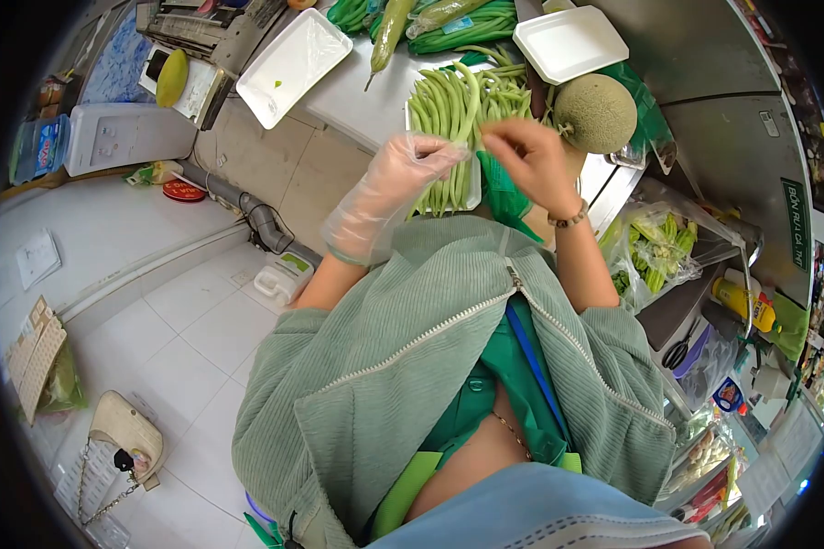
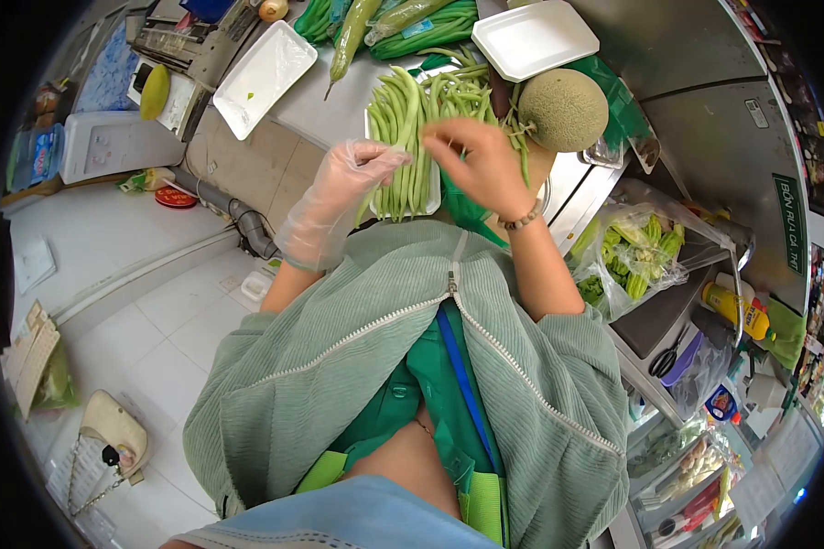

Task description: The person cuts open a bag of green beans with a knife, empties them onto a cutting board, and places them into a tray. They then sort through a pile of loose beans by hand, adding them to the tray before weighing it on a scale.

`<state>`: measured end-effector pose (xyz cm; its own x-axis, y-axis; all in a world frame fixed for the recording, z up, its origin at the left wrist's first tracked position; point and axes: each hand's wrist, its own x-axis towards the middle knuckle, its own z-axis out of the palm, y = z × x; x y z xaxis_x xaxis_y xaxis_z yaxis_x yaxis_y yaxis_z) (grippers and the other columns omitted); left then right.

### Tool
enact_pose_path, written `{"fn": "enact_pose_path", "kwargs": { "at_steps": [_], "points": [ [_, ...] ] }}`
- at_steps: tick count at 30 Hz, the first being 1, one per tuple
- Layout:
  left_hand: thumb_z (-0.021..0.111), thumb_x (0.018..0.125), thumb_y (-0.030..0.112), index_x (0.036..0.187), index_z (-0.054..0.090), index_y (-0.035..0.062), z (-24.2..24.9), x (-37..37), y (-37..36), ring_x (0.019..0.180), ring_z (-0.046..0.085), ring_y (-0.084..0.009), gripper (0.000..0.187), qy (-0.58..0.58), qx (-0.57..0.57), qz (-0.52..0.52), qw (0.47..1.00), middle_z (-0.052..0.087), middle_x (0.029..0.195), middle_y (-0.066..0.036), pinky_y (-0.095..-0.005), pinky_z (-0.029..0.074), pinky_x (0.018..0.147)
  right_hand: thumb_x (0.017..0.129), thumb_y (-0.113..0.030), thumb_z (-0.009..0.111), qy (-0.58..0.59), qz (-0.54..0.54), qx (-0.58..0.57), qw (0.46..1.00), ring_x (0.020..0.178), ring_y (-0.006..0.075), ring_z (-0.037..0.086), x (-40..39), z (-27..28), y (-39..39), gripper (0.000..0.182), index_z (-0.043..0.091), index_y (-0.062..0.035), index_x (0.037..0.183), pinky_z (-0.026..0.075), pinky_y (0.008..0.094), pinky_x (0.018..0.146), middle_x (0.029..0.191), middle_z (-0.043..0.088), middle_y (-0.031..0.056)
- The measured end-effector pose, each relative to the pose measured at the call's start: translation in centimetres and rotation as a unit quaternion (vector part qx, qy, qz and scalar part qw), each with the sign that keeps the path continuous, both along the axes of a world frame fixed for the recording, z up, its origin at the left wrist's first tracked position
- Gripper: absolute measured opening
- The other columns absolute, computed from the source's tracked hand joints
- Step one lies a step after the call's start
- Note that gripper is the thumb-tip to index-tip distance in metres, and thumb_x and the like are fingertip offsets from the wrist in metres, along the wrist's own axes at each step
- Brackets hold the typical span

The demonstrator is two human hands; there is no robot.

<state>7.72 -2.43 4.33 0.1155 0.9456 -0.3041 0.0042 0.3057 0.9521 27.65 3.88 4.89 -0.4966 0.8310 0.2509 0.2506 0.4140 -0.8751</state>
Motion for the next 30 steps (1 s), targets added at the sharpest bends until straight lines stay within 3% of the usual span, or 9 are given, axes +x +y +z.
{"fn": "enact_pose_path", "kwargs": {
  "at_steps": [4, 7, 13, 16, 19, 22, 25, 30],
  "points": [
    [0.069, 0.087, 0.023, 0.091, 0.072, -0.0024, 1.5, -0.5, -0.6, 0.061, 0.051, -0.0053, 0.026, 0.075, 0.004, -0.055, 0.996, 0.062, 0.07, 0.001, -0.0223, 0.041, 0.057, 0.075, -0.006, 0.07, -0.067, 0.023, 0.167, 0.983, 0.079, 0.0246, 0.054, 0.5, 1.9, 1.1, 0.03, 0.07, -0.0152, 0.103, 0.047, 0.0328, 0.065, 0.089, 0.052, 0.0077],
    [0.069, 0.086, 0.023, 0.09, 0.071, -0.0035, 1.7, -0.8, -0.6, 0.062, 0.048, -0.0052, 0.026, 0.122, 0.013, -0.074, 0.99, 0.058, 0.067, 0.002, -0.024, 0.04, 0.057, 0.075, -0.008, 0.071, -0.115, 0.051, 0.251, 0.96, 0.081, 0.025, 0.054, 0.6, 1.0, 1.0, 0.028, 0.069, -0.0142, 0.102, 0.047, 0.0328, 0.066, 0.09, 0.053, 0.0075],
    [0.069, 0.086, 0.021, 0.091, 0.071, -0.0036, 2.6, -1.4, -0.9, 0.067, 0.053, -0.0059, 0.025, 0.125, -0.028, -0.073, 0.989, 0.063, 0.071, 0.0, -0.0234, 0.044, 0.063, 0.079, -0.015, 0.07, -0.135, 0.019, 0.289, 0.947, 0.088, 0.0268, 0.054, 0.3, 1.2, 0.6, 0.013, 0.065, -0.0116, 0.091, 0.041, 0.0412, 0.084, 0.091, 0.055, 0.0051],
    [0.069, 0.087, 0.02, 0.091, 0.072, -0.0018, 0.7, -2.8, -1.2, 0.068, 0.055, -0.0056, 0.023, 0.081, 0.019, -0.065, 0.994, 0.068, 0.076, -0.002, -0.0225, 0.046, 0.065, 0.084, -0.018, 0.066, -0.184, 0.051, 0.248, 0.95, 0.091, 0.0265, 0.054, 1.4, 0.3, 1.1, 0.009, 0.064, -0.0107, 0.088, 0.036, 0.0452, 0.091, 0.089, 0.057, 0.0048],
    [0.067, 0.089, 0.026, 0.088, 0.073, -0.0004, -0.1, -3.6, -1.3, 0.057, 0.044, -0.004, 0.027, 0.035, 0.046, -0.05, 0.997, 0.053, 0.061, 0.004, -0.0224, 0.037, 0.053, 0.087, -0.016, 0.062, -0.128, 0.131, 0.163, 0.97, 0.085, 0.0265, 0.056, 1.9, 0.5, 1.0, 0.008, 0.063, -0.0077, 0.089, 0.042, 0.041, 0.081, 0.087, 0.057, 0.0071],
    [0.067, 0.088, 0.021, 0.089, 0.074, 0.0029, 0.2, -3.7, -1.3, 0.063, 0.052, -0.0037, 0.019, 0.042, -0.022, -0.053, 0.997, 0.069, 0.077, -0.001, -0.0196, 0.043, 0.061, 0.088, -0.013, 0.06, -0.101, 0.094, 0.026, 0.99, 0.075, 0.0283, 0.056, 1.6, -0.1, 0.2, 0.01, 0.062, -0.0035, 0.089, 0.044, 0.0366, 0.068, 0.083, 0.057, 0.0094],
    [0.066, 0.089, 0.022, 0.09, 0.074, 0.0035, 0.2, -3.2, -1.4, 0.06, 0.05, -0.0039, 0.02, 0.034, -0.026, -0.046, 0.998, 0.068, 0.077, -0.001, -0.0188, 0.041, 0.059, 0.089, -0.011, 0.059, -0.053, 0.08, 0.035, 0.995, 0.066, 0.029, 0.055, 1.4, -0.1, 0.2, 0.011, 0.061, -0.0002, 0.089, 0.043, 0.0349, 0.058, 0.079, 0.056, 0.011],
    [0.067, 0.088, 0.022, 0.09, 0.074, 0.0031, 1.0, -2.7, -1.2, 0.062, 0.049, -0.004, 0.02, 0.035, -0.023, -0.043, 0.998, 0.063, 0.069, 0.002, -0.0201, 0.039, 0.058, 0.089, -0.011, 0.06, -0.049, 0.072, 0.041, 0.995, 0.067, 0.0283, 0.055, 1.5, 0.0, 0.3, 0.012, 0.061, 0.0007, 0.087, 0.043, 0.0355, 0.059, 0.076, 0.056, 0.0118]
  ]
}}
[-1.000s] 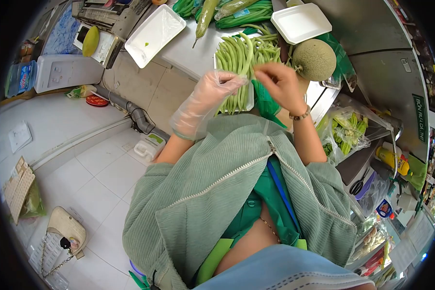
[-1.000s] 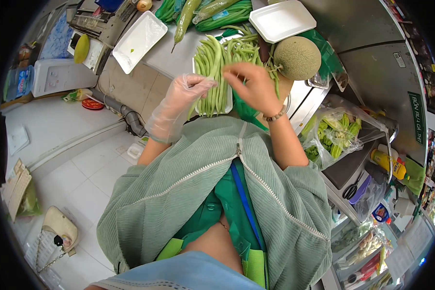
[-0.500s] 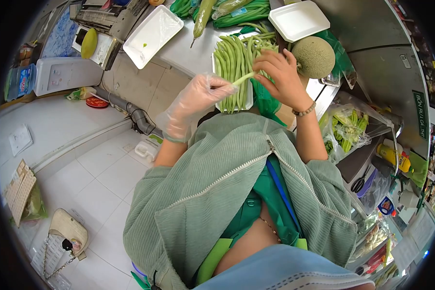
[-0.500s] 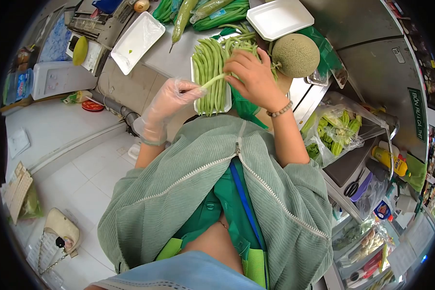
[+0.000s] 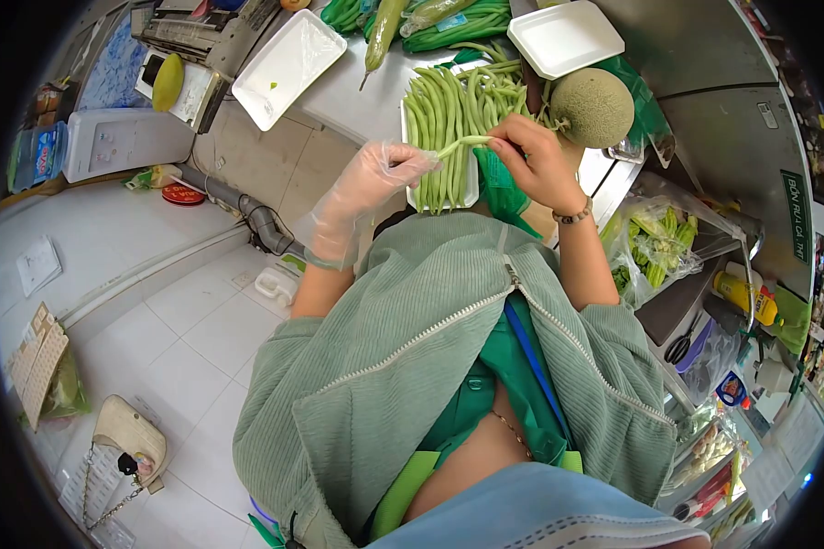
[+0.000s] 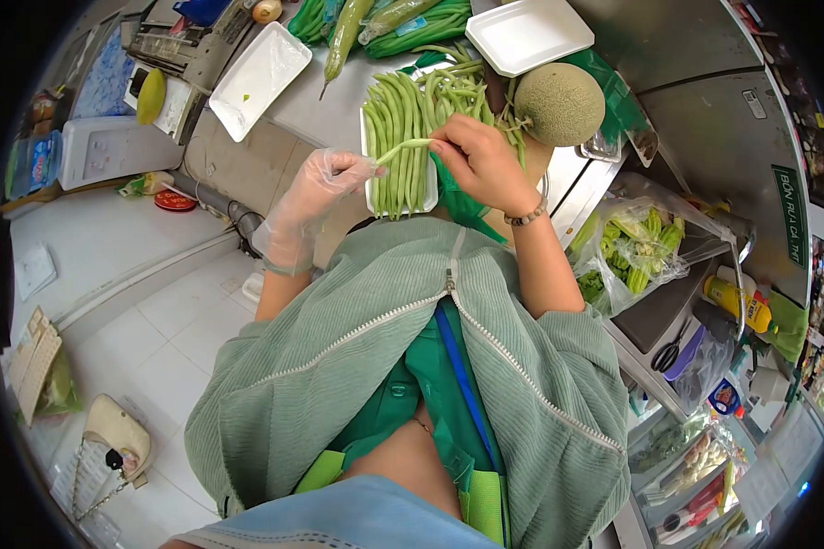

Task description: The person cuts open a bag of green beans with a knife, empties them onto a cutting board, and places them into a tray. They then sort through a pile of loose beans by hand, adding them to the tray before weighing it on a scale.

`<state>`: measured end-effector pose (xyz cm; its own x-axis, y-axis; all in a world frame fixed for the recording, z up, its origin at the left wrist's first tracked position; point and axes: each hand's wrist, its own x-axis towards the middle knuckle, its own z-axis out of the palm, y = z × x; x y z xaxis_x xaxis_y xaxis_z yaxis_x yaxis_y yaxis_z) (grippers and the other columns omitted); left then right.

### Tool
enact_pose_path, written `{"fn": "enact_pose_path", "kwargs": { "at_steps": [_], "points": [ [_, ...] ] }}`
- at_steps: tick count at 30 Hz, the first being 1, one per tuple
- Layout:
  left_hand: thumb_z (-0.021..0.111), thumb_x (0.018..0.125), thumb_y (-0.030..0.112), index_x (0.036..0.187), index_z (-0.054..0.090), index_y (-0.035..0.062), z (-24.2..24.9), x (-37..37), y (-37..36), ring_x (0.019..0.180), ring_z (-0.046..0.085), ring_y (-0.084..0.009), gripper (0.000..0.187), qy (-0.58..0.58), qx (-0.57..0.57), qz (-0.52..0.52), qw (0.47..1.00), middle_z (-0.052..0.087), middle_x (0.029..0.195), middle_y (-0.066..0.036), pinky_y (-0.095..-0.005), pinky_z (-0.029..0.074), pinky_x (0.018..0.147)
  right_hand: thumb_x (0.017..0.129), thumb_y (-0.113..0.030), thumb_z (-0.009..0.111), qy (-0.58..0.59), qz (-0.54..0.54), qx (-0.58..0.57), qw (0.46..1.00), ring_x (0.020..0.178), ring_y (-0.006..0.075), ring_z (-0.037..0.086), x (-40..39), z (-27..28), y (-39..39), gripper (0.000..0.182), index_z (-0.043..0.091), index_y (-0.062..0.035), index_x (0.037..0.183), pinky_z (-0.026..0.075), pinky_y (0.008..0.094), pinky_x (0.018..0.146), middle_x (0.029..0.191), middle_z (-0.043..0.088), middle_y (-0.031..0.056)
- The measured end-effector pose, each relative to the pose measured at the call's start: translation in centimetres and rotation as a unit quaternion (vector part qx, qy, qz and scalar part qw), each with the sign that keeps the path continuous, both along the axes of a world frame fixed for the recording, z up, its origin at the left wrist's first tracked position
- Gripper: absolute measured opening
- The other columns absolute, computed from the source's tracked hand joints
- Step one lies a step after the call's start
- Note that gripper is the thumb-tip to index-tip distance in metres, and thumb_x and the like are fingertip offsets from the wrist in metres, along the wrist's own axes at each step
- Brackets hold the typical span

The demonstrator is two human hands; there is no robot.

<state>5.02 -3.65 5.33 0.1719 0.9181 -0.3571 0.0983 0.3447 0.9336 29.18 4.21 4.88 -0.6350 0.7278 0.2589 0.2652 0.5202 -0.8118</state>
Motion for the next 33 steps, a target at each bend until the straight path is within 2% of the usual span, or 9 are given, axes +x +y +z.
{"fn": "enact_pose_path", "kwargs": {
  "at_steps": [7, 13, 22, 25, 28, 31, 33],
  "points": [
    [0.073, 0.083, 0.017, 0.088, 0.073, -0.0007, 0.1, 0.6, -0.1, 0.067, 0.054, -0.0069, 0.018, 0.043, 0.037, 0.039, 0.998, 0.061, 0.07, 0.001, -0.0238, 0.043, 0.063, 0.087, -0.012, 0.062, -0.005, -0.032, -0.035, 0.999, 0.06, 0.0282, 0.054, 0.0, 0.3, -0.4, 0.013, 0.062, 0.0011, 0.084, 0.042, 0.0359, 0.056, 0.071, 0.057, 0.0124],
    [0.075, 0.081, 0.017, 0.087, 0.072, -0.0014, 1.0, 0.8, -0.1, 0.066, 0.053, -0.008, 0.019, 0.048, 0.035, 0.043, 0.997, 0.06, 0.071, -0.001, -0.025, 0.042, 0.061, 0.087, -0.011, 0.063, -0.013, -0.022, -0.012, 1.0, 0.059, 0.027, 0.054, 0.3, 0.1, -0.3, 0.012, 0.062, 0.0006, 0.085, 0.042, 0.0346, 0.055, 0.07, 0.057, 0.0119],
    [0.076, 0.079, 0.015, 0.085, 0.072, -0.0021, 1.6, 0.4, -0.1, 0.064, 0.049, -0.0092, 0.019, 0.075, 0.075, 0.036, 0.994, 0.054, 0.066, -0.001, -0.0257, 0.04, 0.059, 0.084, -0.01, 0.065, -0.006, 0.026, -0.03, 0.999, 0.071, 0.0247, 0.053, 1.0, 0.6, 0.1, 0.009, 0.063, -0.0007, 0.083, 0.042, 0.0336, 0.064, 0.074, 0.056, 0.0087],
    [0.077, 0.078, 0.013, 0.085, 0.072, -0.0026, 1.9, 0.0, 0.0, 0.063, 0.048, -0.0101, 0.018, 0.092, 0.107, 0.009, 0.99, 0.051, 0.067, -0.001, -0.0255, 0.04, 0.058, 0.081, -0.009, 0.069, -0.015, 0.045, -0.055, 0.997, 0.07, 0.0217, 0.054, 1.4, 0.9, 0.3, 0.011, 0.064, -0.0005, 0.085, 0.042, 0.0318, 0.061, 0.074, 0.056, 0.0077],
    [0.077, 0.078, 0.018, 0.089, 0.072, -0.0031, 2.4, -0.6, 0.1, 0.063, 0.055, -0.0139, 0.025, 0.154, 0.162, -0.027, 0.974, 0.058, 0.068, -0.005, -0.0261, 0.045, 0.06, 0.078, -0.008, 0.071, -0.026, 0.052, -0.185, 0.981, 0.066, 0.0191, 0.053, 1.7, 1.1, 0.2, 0.013, 0.065, -0.0003, 0.086, 0.042, 0.0301, 0.058, 0.074, 0.056, 0.0071],
    [0.078, 0.075, 0.022, 0.089, 0.072, -0.0009, 1.4, -1.3, 0.1, 0.061, 0.055, -0.0181, 0.027, 0.206, 0.198, -0.045, 0.957, 0.058, 0.068, -0.007, -0.0287, 0.044, 0.058, 0.077, -0.007, 0.071, 0.009, 0.069, -0.184, 0.98, 0.063, 0.0177, 0.053, 2.0, 0.7, 0.3, 0.013, 0.067, -0.0002, 0.087, 0.042, 0.0294, 0.055, 0.073, 0.057, 0.007],
    [0.078, 0.074, 0.023, 0.088, 0.073, 0.0009, 1.3, -1.2, 0.0, 0.061, 0.055, -0.0205, 0.027, 0.196, 0.204, -0.048, 0.958, 0.059, 0.069, -0.009, -0.0296, 0.044, 0.058, 0.077, -0.007, 0.071, -0.029, 0.064, -0.146, 0.987, 0.063, 0.0189, 0.054, 2.2, 1.1, 0.3, 0.011, 0.066, -0.0003, 0.086, 0.043, 0.0298, 0.055, 0.073, 0.058, 0.0075]
  ]
}}
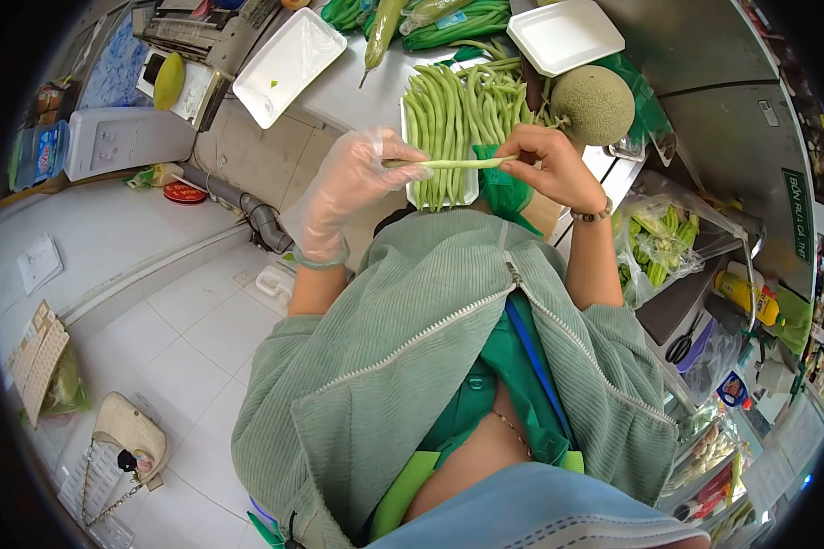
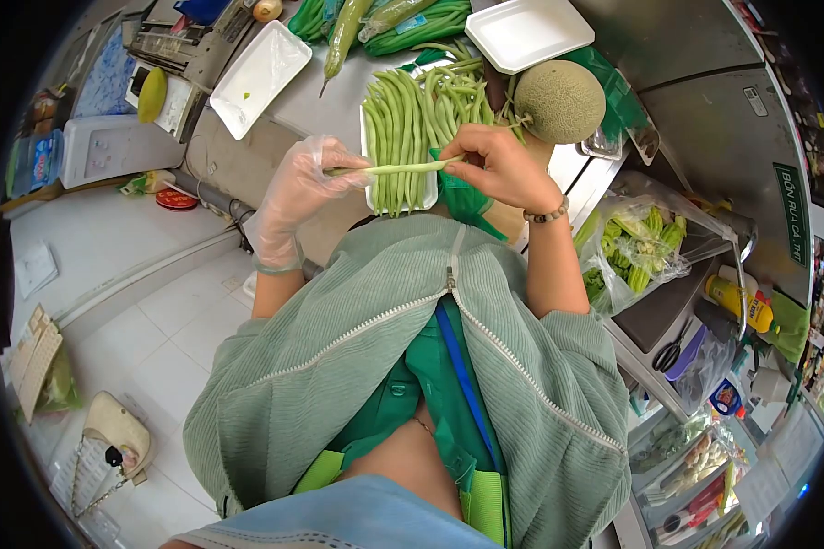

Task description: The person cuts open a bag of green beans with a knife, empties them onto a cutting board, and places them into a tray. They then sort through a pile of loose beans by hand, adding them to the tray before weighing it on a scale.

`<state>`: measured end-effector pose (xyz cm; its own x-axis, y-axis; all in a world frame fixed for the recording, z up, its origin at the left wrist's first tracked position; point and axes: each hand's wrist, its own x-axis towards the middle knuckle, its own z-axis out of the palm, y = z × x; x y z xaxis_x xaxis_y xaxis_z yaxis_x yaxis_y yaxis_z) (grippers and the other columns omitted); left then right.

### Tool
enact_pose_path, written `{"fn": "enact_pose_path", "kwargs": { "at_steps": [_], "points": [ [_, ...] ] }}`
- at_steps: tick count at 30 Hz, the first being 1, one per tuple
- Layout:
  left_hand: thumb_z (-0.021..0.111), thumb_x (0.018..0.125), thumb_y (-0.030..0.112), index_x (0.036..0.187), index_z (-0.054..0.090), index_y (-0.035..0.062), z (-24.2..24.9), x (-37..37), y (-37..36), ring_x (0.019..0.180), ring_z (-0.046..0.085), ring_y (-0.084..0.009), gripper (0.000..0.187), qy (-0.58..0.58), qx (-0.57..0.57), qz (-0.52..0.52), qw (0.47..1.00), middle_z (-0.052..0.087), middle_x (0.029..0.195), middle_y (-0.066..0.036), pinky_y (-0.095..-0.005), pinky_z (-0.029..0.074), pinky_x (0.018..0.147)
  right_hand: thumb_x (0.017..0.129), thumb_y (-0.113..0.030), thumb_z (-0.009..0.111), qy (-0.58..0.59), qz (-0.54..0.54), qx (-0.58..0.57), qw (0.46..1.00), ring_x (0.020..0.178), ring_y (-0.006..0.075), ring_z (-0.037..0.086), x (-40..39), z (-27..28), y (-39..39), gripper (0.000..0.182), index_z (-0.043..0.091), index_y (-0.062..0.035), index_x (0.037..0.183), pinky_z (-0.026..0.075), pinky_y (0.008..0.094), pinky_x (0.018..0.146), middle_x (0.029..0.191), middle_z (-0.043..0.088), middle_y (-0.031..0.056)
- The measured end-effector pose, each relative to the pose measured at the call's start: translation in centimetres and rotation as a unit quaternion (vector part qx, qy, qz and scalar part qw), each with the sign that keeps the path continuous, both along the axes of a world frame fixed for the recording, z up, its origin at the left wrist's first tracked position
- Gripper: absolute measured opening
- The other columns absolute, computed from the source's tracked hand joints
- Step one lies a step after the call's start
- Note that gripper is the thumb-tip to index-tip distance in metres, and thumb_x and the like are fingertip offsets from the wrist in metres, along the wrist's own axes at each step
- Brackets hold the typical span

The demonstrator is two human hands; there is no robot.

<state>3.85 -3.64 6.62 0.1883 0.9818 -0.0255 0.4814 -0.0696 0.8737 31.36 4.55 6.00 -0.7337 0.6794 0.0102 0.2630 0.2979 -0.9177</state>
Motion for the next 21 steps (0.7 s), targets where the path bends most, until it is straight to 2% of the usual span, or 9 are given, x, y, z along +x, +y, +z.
{"fn": "enact_pose_path", "kwargs": {
  "at_steps": [4, 7, 10, 13, 19, 21],
  "points": [
    [0.078, 0.074, 0.024, 0.087, 0.073, 0.0031, 0.1, 0.4, -0.1, 0.061, 0.058, -0.0224, 0.025, 0.02, 0.012, 0.002, 1.0, 0.061, 0.071, -0.009, -0.0313, 0.045, 0.057, 0.079, -0.003, 0.068, -0.027, 0.019, 0.07, 0.997, 0.067, 0.0179, 0.055, 0.3, 0.1, 0.1, 0.009, 0.066, 0.0008, 0.087, 0.042, 0.0282, 0.055, 0.077, 0.058, 0.0073],
    [0.078, 0.073, 0.013, 0.088, 0.071, -0.0022, 0.8, 0.9, -0.2, 0.07, 0.055, -0.0151, 0.022, 0.023, -0.059, 0.001, 0.998, 0.054, 0.074, -0.005, -0.029, 0.045, 0.063, 0.078, -0.007, 0.068, -0.042, 0.037, 0.116, 0.992, 0.075, 0.0245, 0.056, 0.3, 0.1, 0.2, 0.011, 0.066, -0.002, 0.088, 0.045, 0.035, 0.07, 0.081, 0.06, 0.0089],
    [0.079, 0.073, 0.016, 0.087, 0.071, -0.0019, 0.5, 1.2, -0.3, 0.068, 0.055, -0.0169, 0.024, 0.014, -0.037, 0.003, 0.999, 0.055, 0.072, -0.006, -0.0299, 0.044, 0.063, 0.079, -0.013, 0.068, -0.073, 0.042, 0.231, 0.969, 0.083, 0.0267, 0.056, -0.4, 0.5, -0.7, 0.014, 0.066, -0.0054, 0.091, 0.04, 0.0406, 0.087, 0.086, 0.061, 0.0083],
    [0.079, 0.073, 0.018, 0.087, 0.071, -0.0016, 0.7, 2.0, -0.2, 0.066, 0.055, -0.0211, 0.025, 0.066, -0.012, -0.004, 0.998, 0.057, 0.072, -0.008, -0.0317, 0.045, 0.063, 0.081, -0.016, 0.064, -0.101, 0.047, 0.251, 0.962, 0.09, 0.0235, 0.057, -1.9, 0.0, -1.8, 0.01, 0.067, -0.0092, 0.087, 0.035, 0.0437, 0.091, 0.084, 0.061, 0.0053],
    [0.077, 0.075, 0.022, 0.086, 0.071, -0.0017, 1.0, 2.5, -0.1, 0.068, 0.058, -0.0274, 0.027, 0.118, 0.037, 0.015, 0.992, 0.062, 0.074, -0.011, -0.0334, 0.046, 0.064, 0.078, -0.013, 0.064, -0.115, 0.02, 0.305, 0.945, 0.078, 0.0237, 0.057, -3.0, -0.4, -1.9, 0.007, 0.065, -0.0067, 0.082, 0.04, 0.0371, 0.079, 0.074, 0.058, 0.0056],
    [0.076, 0.077, 0.023, 0.086, 0.07, -0.0024, 0.9, 2.8, -0.1, 0.069, 0.059, -0.0253, 0.027, 0.118, 0.017, 0.038, 0.992, 0.063, 0.076, -0.011, -0.0325, 0.046, 0.064, 0.077, -0.01, 0.066, -0.065, -0.014, 0.337, 0.939, 0.074, 0.0243, 0.057, -3.1, -1.2, -1.7, 0.008, 0.065, -0.006, 0.084, 0.041, 0.036, 0.072, 0.074, 0.058, 0.0061]
  ]
}}
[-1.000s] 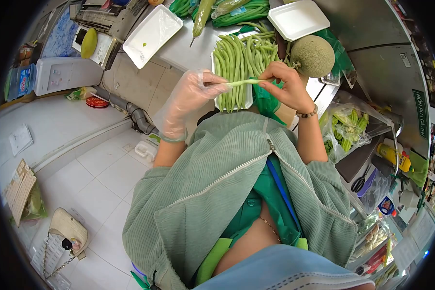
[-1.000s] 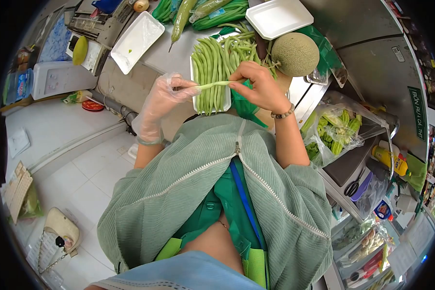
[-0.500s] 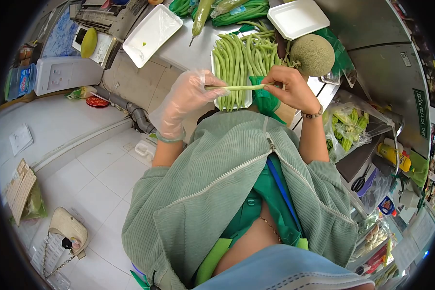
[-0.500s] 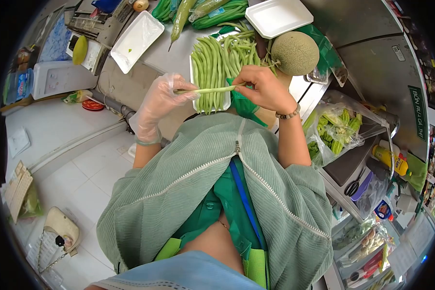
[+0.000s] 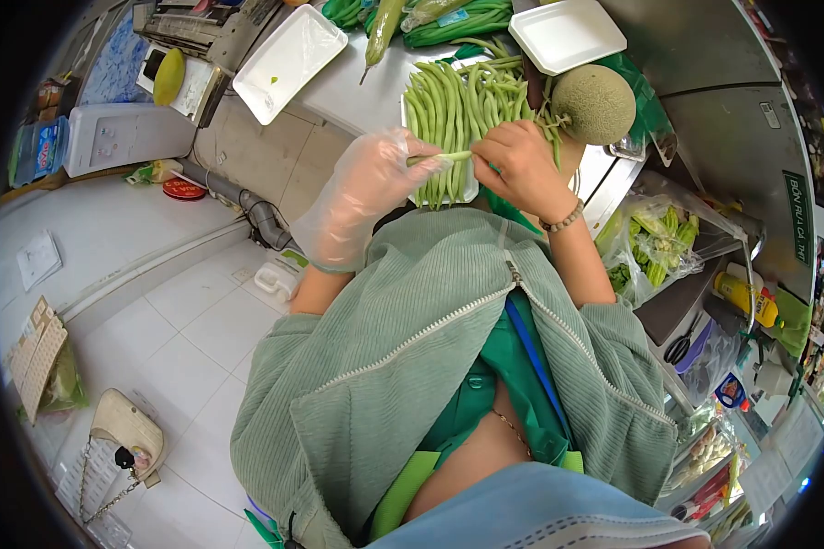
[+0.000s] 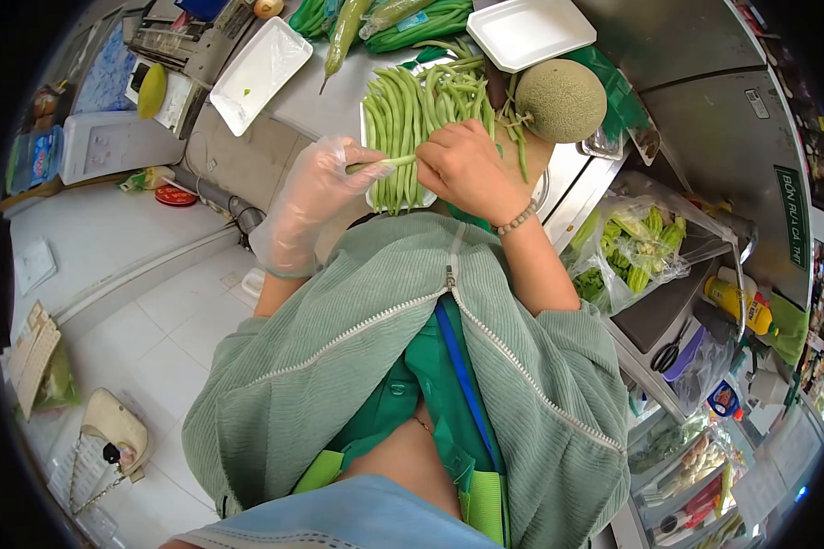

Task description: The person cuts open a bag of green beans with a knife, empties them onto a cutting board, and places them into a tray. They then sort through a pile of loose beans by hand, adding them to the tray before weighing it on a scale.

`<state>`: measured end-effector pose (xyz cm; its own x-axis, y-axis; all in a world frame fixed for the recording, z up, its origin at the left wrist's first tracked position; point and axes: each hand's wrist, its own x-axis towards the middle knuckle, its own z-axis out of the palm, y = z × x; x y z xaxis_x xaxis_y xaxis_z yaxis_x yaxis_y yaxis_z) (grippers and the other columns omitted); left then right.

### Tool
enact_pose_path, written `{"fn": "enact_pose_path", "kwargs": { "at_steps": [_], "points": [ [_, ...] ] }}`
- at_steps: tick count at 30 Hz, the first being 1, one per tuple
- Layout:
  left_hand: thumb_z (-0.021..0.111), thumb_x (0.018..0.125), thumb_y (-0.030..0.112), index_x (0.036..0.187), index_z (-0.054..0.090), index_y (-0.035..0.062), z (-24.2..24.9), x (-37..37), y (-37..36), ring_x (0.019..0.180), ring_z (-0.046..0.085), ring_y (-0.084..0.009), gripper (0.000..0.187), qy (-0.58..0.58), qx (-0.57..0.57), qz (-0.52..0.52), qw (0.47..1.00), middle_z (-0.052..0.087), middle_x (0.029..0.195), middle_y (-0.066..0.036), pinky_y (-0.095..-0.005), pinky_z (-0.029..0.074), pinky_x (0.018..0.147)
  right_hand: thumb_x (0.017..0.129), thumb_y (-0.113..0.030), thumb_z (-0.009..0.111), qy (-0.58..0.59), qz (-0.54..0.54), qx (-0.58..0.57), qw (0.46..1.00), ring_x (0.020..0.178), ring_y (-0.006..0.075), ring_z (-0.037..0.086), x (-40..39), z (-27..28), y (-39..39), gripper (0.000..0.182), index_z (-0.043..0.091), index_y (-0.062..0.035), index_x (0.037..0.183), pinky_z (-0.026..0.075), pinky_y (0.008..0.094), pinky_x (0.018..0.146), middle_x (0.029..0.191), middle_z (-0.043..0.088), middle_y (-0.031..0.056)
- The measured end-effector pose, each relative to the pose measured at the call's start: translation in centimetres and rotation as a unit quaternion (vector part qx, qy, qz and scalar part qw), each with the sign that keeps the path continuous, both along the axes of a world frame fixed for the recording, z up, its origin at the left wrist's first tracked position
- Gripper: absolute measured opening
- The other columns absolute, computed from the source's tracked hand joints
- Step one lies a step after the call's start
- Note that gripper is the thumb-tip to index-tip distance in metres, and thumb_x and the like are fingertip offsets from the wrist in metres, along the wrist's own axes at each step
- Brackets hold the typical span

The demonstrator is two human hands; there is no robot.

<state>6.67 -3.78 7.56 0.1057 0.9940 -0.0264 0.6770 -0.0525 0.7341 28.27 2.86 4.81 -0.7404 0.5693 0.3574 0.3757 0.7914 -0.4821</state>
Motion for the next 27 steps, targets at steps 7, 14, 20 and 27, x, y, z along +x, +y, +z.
{"fn": "enact_pose_path", "kwargs": {
  "at_steps": [7, 14, 20, 27],
  "points": [
    [0.07, 0.084, 0.022, 0.086, 0.07, -0.0035, 0.1, 2.6, -0.7, 0.058, 0.052, -0.0096, 0.026, -0.207, -0.147, 0.133, 0.958, 0.06, 0.063, -0.005, -0.0284, 0.043, 0.055, 0.077, -0.008, 0.065, 0.095, -0.124, 0.062, 0.986, 0.068, 0.0234, 0.054, -1.2, -1.1, -0.2, 0.003, 0.062, -0.0071, 0.077, 0.039, 0.036, 0.065, 0.069, 0.055, 0.0052],
    [0.072, 0.083, 0.024, 0.081, 0.068, -0.0045, -1.4, 5.4, -1.1, 0.056, 0.048, -0.0058, 0.028, -0.254, -0.121, 0.151, 0.948, 0.059, 0.062, -0.001, -0.0272, 0.041, 0.051, 0.081, -0.009, 0.063, 0.149, -0.267, 0.026, 0.952, 0.062, 0.0237, 0.055, -1.6, -2.2, 0.2, 0.007, 0.063, -0.0037, 0.077, 0.04, 0.0334, 0.059, 0.067, 0.058, 0.0073],
    [0.069, 0.085, 0.024, 0.082, 0.069, -0.0032, -3.0, 3.9, -2.5, 0.055, 0.048, -0.0069, 0.028, -0.249, -0.089, 0.155, 0.952, 0.058, 0.063, 0.001, -0.0276, 0.041, 0.049, 0.085, -0.014, 0.062, 0.177, -0.275, -0.293, 0.899, 0.056, 0.0232, 0.058, 4.0, -2.8, 4.1, 0.017, 0.066, 0.0029, 0.083, 0.044, 0.0326, 0.053, 0.067, 0.063, 0.012],
    [0.069, 0.085, 0.021, 0.091, 0.069, -0.0015, -6.6, -1.0, -0.5, 0.065, 0.055, -0.0064, 0.024, -0.239, -0.178, 0.299, 0.906, 0.065, 0.076, -0.001, -0.0226, 0.045, 0.061, 0.079, -0.018, 0.066, 0.024, -0.289, -0.251, 0.924, 0.065, 0.0266, 0.06, 4.7, -6.6, 2.3, 0.022, 0.066, 0.0039, 0.082, 0.047, 0.0366, 0.061, 0.072, 0.063, 0.0147]
  ]
}}
